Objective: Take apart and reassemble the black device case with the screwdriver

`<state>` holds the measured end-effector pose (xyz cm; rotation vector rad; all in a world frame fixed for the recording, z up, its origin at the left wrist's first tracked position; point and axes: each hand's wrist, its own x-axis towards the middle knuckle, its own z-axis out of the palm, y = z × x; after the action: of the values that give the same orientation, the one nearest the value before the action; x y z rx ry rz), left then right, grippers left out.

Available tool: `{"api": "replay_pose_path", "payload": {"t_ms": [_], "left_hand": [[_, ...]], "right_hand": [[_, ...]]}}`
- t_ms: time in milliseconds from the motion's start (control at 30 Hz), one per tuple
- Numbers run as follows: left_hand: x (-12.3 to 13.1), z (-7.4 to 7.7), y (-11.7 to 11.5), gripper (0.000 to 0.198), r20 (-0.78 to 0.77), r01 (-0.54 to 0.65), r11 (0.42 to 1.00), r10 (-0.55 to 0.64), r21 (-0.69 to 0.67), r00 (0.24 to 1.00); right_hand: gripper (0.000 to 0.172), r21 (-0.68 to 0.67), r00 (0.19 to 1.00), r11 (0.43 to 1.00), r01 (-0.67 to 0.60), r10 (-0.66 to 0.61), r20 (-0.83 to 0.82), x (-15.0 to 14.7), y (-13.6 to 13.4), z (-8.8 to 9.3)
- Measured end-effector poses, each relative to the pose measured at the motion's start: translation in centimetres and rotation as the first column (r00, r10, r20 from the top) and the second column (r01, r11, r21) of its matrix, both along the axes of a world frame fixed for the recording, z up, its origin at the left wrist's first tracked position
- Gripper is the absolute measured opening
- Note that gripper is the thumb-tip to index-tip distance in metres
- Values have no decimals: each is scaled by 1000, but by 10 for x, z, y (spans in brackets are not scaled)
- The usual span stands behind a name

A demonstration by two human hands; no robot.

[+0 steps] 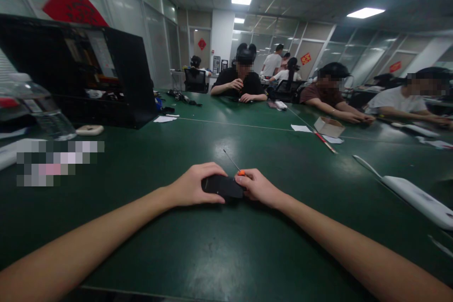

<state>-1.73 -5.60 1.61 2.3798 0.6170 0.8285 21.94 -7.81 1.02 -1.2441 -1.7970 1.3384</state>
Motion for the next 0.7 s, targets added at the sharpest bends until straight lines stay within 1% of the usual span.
{"api": "replay_pose_path", "payload": {"t_ms": [67,133,167,233,267,300,333,367,433,467,500,533,600,700], "left_hand": [[7,-1,-9,50,-10,-2,999,2,39,1000],[13,-4,-15,48,-27,-55,997,57,57,998],[16,-6,-17,48,-37,-93,994,95,64,995],[18,-9,-17,48,-57,-164,982,169,90,984],[18,-10,-17,49,-66,-191,975,199,109,978],[17,-11,-16,50,-73,-214,968,224,131,972],[15,-12,-14,51,-79,-232,961,245,151,966],[14,-12,-13,51,-83,-249,954,264,165,961],[11,-12,-11,51,-92,-279,946,297,166,950],[10,-11,-10,51,-96,-295,943,311,154,945],[10,-11,-10,51,-104,-305,942,320,137,942],[9,-10,-9,51,-116,-310,943,323,118,939],[8,-9,-8,52,-139,-303,949,313,88,940],[8,-9,-8,54,-146,-285,956,292,73,945]], "right_hand": [[37,32,998,999,-25,23,62,4,4,0],[41,82,991,995,-51,40,125,9,7,3],[43,106,988,992,-65,50,144,12,9,6],[46,199,970,973,-119,71,233,20,14,16],[42,254,953,955,-155,77,293,25,16,23],[40,390,873,883,-261,43,487,31,18,31],[39,488,767,795,-359,-46,640,36,20,40],[38,539,666,721,-435,-145,732,42,20,49],[37,554,511,621,-554,-271,815,53,19,66],[36,539,453,583,-608,-303,838,58,17,73],[35,523,415,555,-647,-319,852,62,14,79],[32,512,388,539,-670,-334,859,65,11,84],[28,479,352,531,-699,-327,877,67,5,91],[23,435,326,538,-722,-290,900,63,0,93]]}}
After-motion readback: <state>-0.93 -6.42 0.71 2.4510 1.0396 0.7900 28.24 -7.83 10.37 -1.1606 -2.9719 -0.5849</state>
